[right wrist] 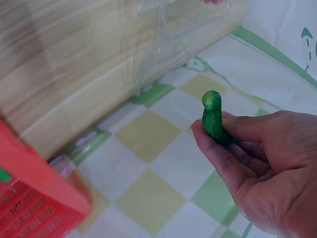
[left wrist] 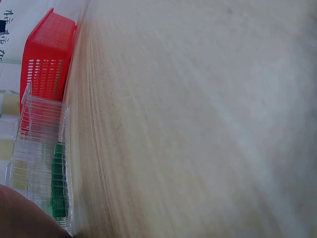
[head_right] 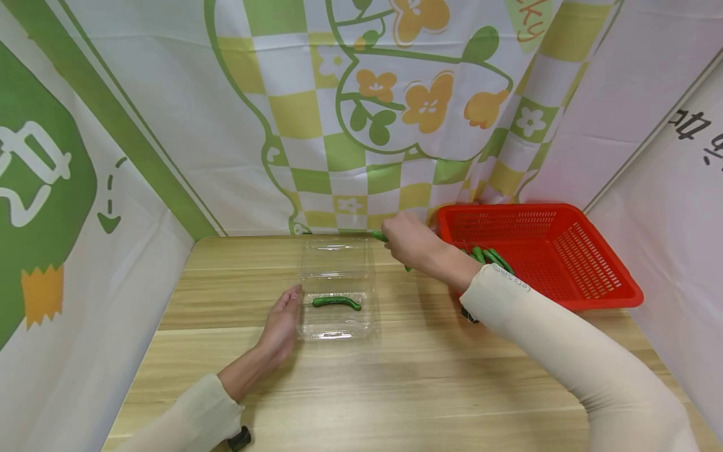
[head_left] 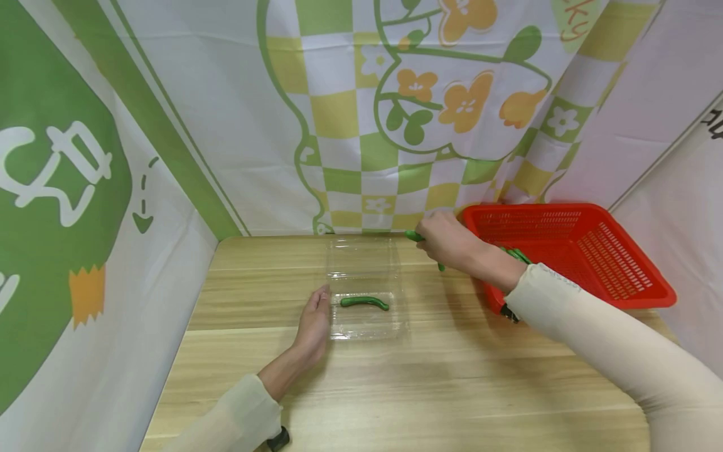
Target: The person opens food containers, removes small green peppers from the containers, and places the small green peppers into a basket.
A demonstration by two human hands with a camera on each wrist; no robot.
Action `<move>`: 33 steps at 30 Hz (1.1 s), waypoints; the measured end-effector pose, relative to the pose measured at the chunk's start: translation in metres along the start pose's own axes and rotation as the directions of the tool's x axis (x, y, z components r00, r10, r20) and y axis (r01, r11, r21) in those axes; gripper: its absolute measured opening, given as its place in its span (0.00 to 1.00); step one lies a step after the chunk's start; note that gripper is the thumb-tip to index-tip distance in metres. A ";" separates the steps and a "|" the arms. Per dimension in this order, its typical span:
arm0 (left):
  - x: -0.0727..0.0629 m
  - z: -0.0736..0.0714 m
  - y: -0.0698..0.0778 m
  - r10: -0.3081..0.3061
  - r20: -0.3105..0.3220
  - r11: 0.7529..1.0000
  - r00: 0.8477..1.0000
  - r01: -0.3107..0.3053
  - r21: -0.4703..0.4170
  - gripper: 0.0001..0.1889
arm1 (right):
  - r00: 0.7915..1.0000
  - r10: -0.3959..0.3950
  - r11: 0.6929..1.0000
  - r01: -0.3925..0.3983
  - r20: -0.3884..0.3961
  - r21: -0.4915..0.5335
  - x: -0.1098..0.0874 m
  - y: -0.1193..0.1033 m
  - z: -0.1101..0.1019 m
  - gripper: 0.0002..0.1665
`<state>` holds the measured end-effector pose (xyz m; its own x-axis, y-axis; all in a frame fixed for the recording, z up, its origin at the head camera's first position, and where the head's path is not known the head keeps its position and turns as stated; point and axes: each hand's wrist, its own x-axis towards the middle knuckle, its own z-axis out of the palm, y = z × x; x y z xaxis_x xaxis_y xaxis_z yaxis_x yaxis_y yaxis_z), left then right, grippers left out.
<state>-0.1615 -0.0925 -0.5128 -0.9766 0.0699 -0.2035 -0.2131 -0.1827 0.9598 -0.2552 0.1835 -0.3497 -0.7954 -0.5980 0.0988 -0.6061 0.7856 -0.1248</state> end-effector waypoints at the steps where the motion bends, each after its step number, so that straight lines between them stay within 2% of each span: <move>1: 0.000 0.000 0.000 0.000 -0.001 1.000 1.000 0.000 0.003 0.29 | 1.000 0.009 1.000 -0.009 -0.004 0.005 0.000 0.002 -0.002 0.23; 5: 0.001 0.000 0.000 0.002 -0.004 1.000 1.000 -0.002 0.010 0.29 | 0.999 0.030 0.999 -0.030 -0.012 0.032 -0.002 0.010 -0.009 0.22; 10: 0.001 0.000 -0.001 0.006 -0.004 1.000 1.000 -0.006 0.007 0.29 | 0.999 0.038 0.999 -0.037 -0.019 0.022 -0.004 0.023 -0.014 0.27; 20: 0.000 0.001 0.000 0.008 -0.010 1.000 1.000 -0.008 0.017 0.29 | 0.994 0.090 0.995 -0.092 -0.061 -0.031 -0.009 0.044 -0.028 0.25; 26: -0.001 0.001 0.000 0.008 -0.008 1.000 1.000 -0.008 0.021 0.28 | 0.988 0.121 0.992 -0.124 -0.100 -0.023 -0.014 0.061 -0.034 0.25; 33: -0.001 0.000 0.001 0.006 0.001 1.000 1.000 -0.006 0.025 0.29 | 0.981 0.172 0.984 -0.175 -0.088 -0.025 -0.022 0.080 -0.037 0.23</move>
<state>-0.1607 -0.0930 -0.5121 -0.9778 0.0703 -0.1976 -0.2065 -0.1582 0.9656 -0.2859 0.2649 -0.3254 -0.8844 -0.4376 0.1625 -0.4574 0.8818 -0.1152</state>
